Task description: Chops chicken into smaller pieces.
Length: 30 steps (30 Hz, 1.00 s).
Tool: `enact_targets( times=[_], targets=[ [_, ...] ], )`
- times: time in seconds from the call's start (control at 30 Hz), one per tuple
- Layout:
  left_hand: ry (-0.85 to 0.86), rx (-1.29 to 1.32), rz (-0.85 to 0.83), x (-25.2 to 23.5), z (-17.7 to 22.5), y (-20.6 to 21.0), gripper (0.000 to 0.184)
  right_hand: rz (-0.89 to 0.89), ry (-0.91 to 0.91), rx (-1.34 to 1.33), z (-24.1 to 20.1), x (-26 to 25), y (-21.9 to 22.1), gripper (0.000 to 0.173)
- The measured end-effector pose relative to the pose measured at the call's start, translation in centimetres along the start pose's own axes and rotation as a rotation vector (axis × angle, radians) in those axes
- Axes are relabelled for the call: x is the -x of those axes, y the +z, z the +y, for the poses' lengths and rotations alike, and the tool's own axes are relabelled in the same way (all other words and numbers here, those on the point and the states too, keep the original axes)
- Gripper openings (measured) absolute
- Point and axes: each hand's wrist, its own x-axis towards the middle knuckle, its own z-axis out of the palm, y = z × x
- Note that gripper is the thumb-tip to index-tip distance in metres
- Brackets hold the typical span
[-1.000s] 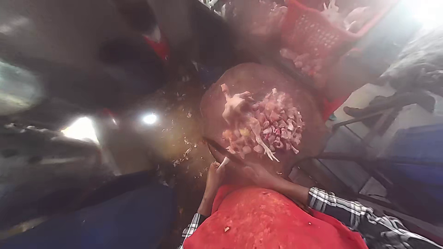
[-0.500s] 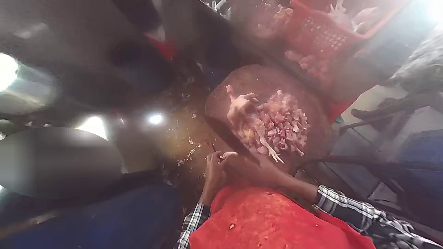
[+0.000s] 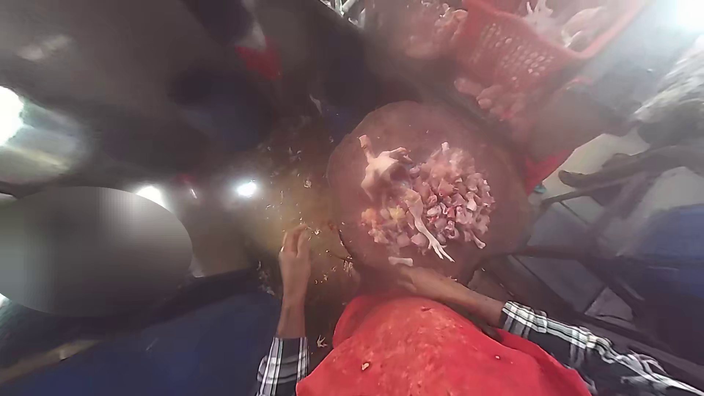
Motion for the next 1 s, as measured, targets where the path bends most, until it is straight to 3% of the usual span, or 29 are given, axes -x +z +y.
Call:
enact_targets(
  times=[0.1, 0.17, 0.23, 0.33, 0.37, 0.47, 0.53, 0.6, 0.7, 0.77, 0.83, 0.87, 1.0],
  targets=[
    [0.115, -0.131, -0.332, -2.5, 5.1, 4.5, 0.034, -0.022, -0.005, 0.097, -0.1, 0.1, -0.1, 0.044],
    [0.198, -0.291, -0.595, -4.0, 7.4, 9.7, 0.033, -0.013, -0.031, 0.155, 0.3, 0.1, 0.0, 0.037],
    [0.388, -0.424, -0.776, -4.7, 7.8, 15.9, 0.032, 0.01, -0.07, 0.167, 0.7, 0.1, 0.2, 0.036],
    [0.75, -0.765, -0.762, -5.5, 6.3, 24.1, 0.05, 0.056, -0.116, 0.069, 0.8, -0.2, 0.9, 0.04],
    [0.778, -0.837, -0.741, -5.8, 5.9, 25.5, 0.059, 0.075, -0.148, -0.012, 0.5, -0.1, 1.1, 0.044],
    [0.849, -0.918, -0.674, -6.9, 6.8, 27.3, 0.049, 0.123, -0.243, -0.286, -0.6, 0.4, 0.9, 0.043],
    [0.902, -0.945, -0.678, -7.1, 8.7, 27.3, 0.04, 0.124, -0.177, -0.508, -1.0, 1.3, 0.1, 0.045],
    [0.813, -0.882, -0.667, -7.0, 11.6, 25.3, 0.039, 0.194, -0.044, -0.586, -0.1, 1.9, -0.7, 0.054],
    [0.468, -0.437, -0.562, -6.0, 14.5, 19.6, 0.056, 0.375, 0.082, -0.517, 3.2, 2.2, -1.0, 0.056],
    [0.255, -0.029, -0.47, -4.9, 15.0, 15.8, 0.076, 0.464, 0.14, -0.538, 4.6, 2.8, -1.9, 0.056],
    [0.135, 0.126, -0.413, -3.5, 13.6, 12.7, 0.092, 0.507, 0.18, -0.564, 5.6, 2.9, -2.1, 0.059],
    [0.122, 0.134, -0.391, -3.4, 11.3, 11.8, 0.092, 0.52, 0.187, -0.594, 6.2, 2.6, -1.9, 0.06],
    [-0.127, 0.218, -0.227, -0.1, 1.8, 11.2, 0.045, 0.471, 0.161, -0.695, 5.4, 1.7, -2.4, 0.06]
  ],
)
